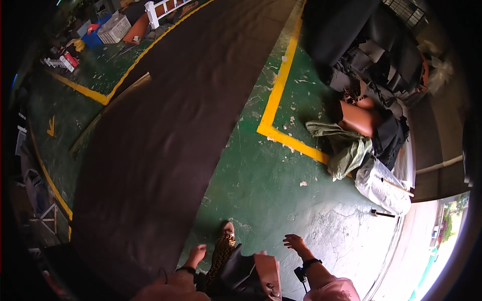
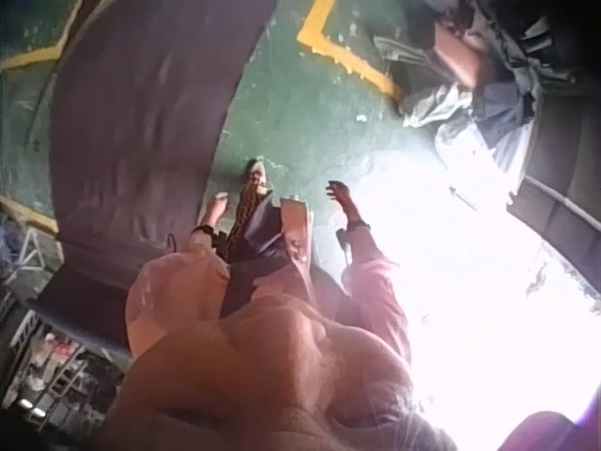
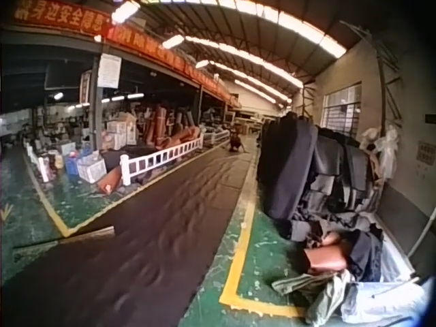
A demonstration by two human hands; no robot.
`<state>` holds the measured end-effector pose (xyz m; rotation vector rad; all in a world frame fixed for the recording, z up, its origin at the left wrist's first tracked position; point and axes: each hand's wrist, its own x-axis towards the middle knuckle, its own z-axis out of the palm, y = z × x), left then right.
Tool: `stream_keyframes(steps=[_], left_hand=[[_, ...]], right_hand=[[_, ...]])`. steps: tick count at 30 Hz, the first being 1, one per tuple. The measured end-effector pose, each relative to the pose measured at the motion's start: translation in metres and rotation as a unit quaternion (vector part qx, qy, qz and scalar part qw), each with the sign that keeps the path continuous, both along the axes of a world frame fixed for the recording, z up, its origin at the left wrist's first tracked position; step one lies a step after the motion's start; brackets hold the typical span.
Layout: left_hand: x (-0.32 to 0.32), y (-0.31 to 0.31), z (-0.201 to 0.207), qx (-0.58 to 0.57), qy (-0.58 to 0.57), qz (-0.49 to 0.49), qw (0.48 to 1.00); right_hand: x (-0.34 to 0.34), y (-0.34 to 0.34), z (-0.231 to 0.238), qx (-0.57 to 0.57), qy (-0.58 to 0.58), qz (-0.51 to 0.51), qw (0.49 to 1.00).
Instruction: Cutting a large black material sheet using a metal guide and scissors, then rolling it up in a factory environment.
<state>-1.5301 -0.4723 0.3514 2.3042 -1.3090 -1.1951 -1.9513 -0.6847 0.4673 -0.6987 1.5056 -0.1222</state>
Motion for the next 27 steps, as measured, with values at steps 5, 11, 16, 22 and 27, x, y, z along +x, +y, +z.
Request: stream_keyframes(steps=[5,11,16,22,27], left_hand=[[-0.042,-0.287,0.035,0.056,0.291,0.187,0.937],[-0.062,-0.529,0.041,0.018,0.300,0.233,0.925],[-0.068,-0.629,-0.015,0.057,0.171,0.159,0.971],[-0.086,-0.791,-0.023,0.109,0.268,0.265,0.920],[-0.034,-0.897,-0.084,0.092,0.353,0.390,0.846]], right_hand=[[-0.046,-0.136,0.008,0.049,0.058,-0.029,0.997],[-0.080,-0.351,-0.016,0.061,0.061,0.001,0.996],[-0.063,-0.592,-0.038,-0.026,0.079,0.014,0.996],[0.026,-0.871,-0.030,-0.063,0.034,0.084,0.994],[0.117,-1.065,-0.060,-0.082,0.017,0.140,0.987]])
